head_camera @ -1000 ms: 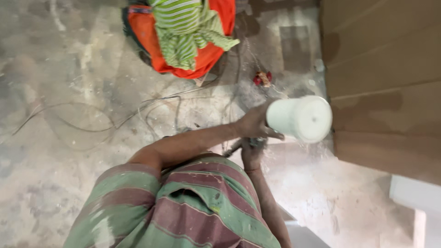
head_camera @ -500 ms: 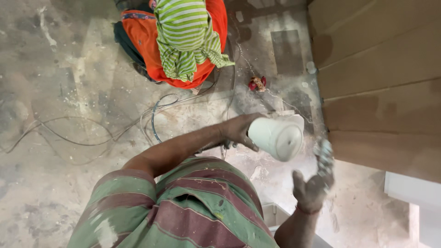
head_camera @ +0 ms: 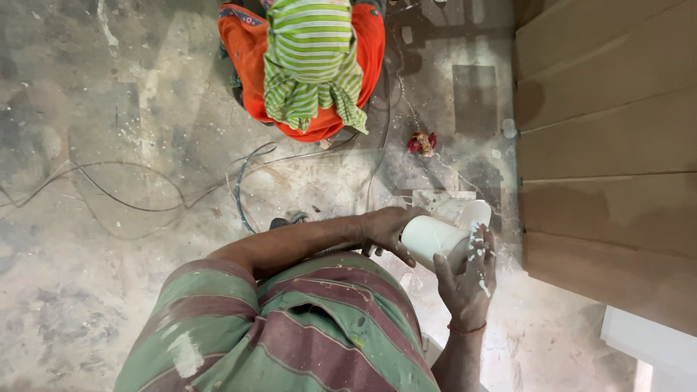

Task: The person uses a spray gun to apply white paint to wooden furniture pieces. They refill the spray gun's paint container from a larger bucket and continue spraying different sections of the furniture.

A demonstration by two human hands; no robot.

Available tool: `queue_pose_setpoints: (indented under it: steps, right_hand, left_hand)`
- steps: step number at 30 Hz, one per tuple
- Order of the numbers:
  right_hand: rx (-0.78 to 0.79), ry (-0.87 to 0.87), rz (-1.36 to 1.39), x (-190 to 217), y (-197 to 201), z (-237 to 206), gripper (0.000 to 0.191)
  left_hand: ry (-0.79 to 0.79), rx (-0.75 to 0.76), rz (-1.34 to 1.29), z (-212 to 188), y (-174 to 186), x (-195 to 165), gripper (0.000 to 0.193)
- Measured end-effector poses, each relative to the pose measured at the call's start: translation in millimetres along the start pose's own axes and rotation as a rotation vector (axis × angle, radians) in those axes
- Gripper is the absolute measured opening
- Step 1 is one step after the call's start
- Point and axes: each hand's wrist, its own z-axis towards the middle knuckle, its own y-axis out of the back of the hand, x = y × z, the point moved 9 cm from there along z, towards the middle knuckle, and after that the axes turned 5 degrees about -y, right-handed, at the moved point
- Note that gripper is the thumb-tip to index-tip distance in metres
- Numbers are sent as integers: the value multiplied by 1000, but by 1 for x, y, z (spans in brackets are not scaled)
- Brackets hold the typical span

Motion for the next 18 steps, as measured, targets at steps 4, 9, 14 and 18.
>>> queue_pose_setpoints:
  steps: [4,9,14,18]
  right_hand:
    - [-6,82,-179,14,-2,-3,84]
    - [4,2,-193,10,-3,-3,81]
    - [5,-33,-198,6,-4,-6,80]
    - [9,-41,-192,5,-6,-7,80]
  left_hand:
    - [-15,22,15,0,-3,0,107]
    - [6,7,37,-1,-3,4,108]
    - [-41,-1,46,-2,-3,1,105]
    - [0,14,18,-6,-3,3,104]
